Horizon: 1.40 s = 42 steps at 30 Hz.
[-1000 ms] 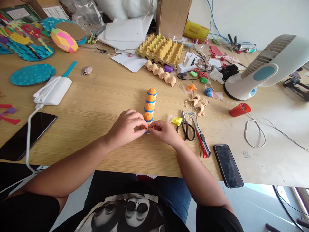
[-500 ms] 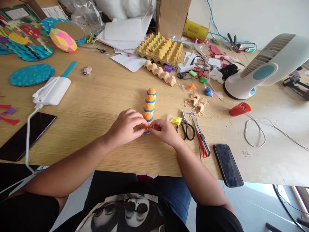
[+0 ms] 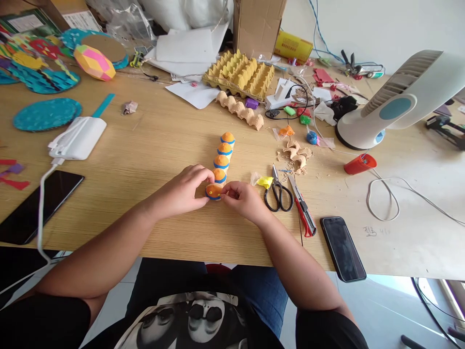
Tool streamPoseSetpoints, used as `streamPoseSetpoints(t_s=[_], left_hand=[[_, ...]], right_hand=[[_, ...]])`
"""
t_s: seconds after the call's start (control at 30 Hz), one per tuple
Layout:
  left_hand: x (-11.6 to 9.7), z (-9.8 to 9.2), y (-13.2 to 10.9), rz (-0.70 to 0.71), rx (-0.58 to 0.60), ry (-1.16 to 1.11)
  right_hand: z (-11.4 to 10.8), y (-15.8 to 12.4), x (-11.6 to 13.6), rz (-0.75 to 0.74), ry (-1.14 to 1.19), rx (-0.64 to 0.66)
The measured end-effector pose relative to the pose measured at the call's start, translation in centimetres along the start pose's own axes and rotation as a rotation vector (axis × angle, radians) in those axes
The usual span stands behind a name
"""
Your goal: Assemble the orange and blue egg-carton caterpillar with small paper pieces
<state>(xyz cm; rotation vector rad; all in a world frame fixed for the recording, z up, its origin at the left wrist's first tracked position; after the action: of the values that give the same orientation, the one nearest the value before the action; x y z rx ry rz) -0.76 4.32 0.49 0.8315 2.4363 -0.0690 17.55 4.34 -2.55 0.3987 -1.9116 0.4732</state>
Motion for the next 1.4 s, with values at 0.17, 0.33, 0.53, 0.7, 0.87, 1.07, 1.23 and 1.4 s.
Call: streamPoseSetpoints(t_s=[0.17, 0.33, 0.53, 0.7, 0.87, 1.07, 1.23, 1.4], left_hand=[[0.5, 0.8, -0.1, -0.062, 0.056, -0.106], [-0.1, 1.4, 0.1, -0.063, 0.057, -0.102], [-0.4, 1.4, 0.1, -0.041, 0.020, -0.091], [-0.4, 1.4, 0.1, -0.022, 0.006, -0.085], [-0.5, 1.4, 0.1, -0.018, -0.005, -0.076], [-0.5, 1.4, 0.2, -0.034, 0.010, -0.065], [-0.4, 1.5, 0.2, -0.032, 0.006, -0.066], [-0.3, 1.6, 0.2, -0.028, 0.002, -0.068]], right_hand=[[0.3, 0.0, 0.1, -0.006, 0.010, 0.001], [0.4, 0.0, 0.1, -0.014, -0.027, -0.023], [0.3, -0.3, 0.4, -0.027, -0.082, -0.053], [0.3, -0.5, 0.7, -0.036, -0.183, -0.067], [0.4, -0.6, 0.7, -0.045, -0.250, -0.085], [0.4, -0.6, 0.7, -0.046, -0.261, -0.095], [0.5, -0.6, 0.6, -0.032, -0.258, -0.088], [0.5, -0.7, 0.6, -0.014, -0.279, -0.091]])
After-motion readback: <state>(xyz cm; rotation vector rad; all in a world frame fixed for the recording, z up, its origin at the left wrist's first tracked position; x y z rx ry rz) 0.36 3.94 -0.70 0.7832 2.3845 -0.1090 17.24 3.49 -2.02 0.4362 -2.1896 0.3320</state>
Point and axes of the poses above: each hand's wrist, its own y-axis towards the middle knuckle, its own z-axis out of the palm, x = y × z, the point moved 4 cm from there along y, towards the middle knuckle, and after that the axes turned 6 degrees about x, right-handed, at the moved point
